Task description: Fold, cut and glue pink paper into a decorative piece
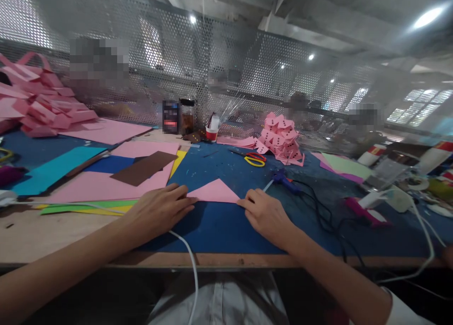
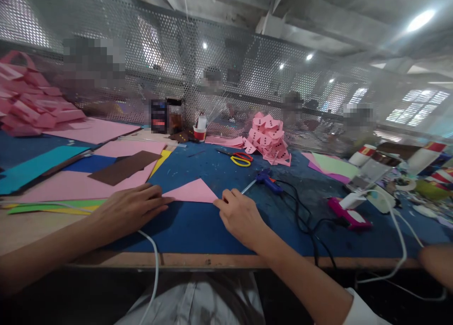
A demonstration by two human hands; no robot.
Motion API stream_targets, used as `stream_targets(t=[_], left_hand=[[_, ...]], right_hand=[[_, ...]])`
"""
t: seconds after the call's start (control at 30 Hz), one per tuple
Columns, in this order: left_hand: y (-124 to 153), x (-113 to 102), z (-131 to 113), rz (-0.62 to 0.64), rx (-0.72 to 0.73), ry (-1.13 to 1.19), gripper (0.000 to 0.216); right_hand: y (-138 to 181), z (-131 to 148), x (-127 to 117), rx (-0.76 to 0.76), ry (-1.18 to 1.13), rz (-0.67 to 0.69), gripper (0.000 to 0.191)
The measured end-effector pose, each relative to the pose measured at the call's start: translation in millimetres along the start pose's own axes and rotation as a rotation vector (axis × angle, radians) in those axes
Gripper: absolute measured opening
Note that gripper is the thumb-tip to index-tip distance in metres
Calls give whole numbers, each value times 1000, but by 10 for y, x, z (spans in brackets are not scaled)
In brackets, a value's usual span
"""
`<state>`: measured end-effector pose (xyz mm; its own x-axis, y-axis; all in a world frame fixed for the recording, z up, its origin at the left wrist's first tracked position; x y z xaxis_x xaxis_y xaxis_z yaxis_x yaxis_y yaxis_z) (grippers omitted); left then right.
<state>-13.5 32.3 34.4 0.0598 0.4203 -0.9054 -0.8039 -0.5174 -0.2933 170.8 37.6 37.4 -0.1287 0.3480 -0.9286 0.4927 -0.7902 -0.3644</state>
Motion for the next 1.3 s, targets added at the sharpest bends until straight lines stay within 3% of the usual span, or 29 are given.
stream_targets(t=[0.3, 0.63, 0.93, 1.3], left_hand=[[-39, 10, -12, -59, -14, 177, 28], [-59, 65, -24, -10, 8, 234, 32], [-100, 81, -56, -43, -10, 292, 33], [-158, 138, -72, 16, 1, 259, 34]], right_hand=[[-46, 73, 2, -75, -169, -8, 31], [-69, 109, 48, -107, -95, 42, 36], [-108, 207, 67, -136, -175, 33, 30], [-215, 273, 94, -141, -116, 55, 25]])
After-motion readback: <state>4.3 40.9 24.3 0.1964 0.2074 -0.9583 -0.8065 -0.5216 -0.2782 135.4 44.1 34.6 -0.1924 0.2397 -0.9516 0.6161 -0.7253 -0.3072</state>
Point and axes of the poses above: each hand's wrist, its own y-axis away from the middle knuckle, its own x-axis out of the palm, z = x × y, the point moved 10 cm from there along -y, towards the middle knuckle, and after that the axes turned 11 degrees about x, right-handed, at the moved point
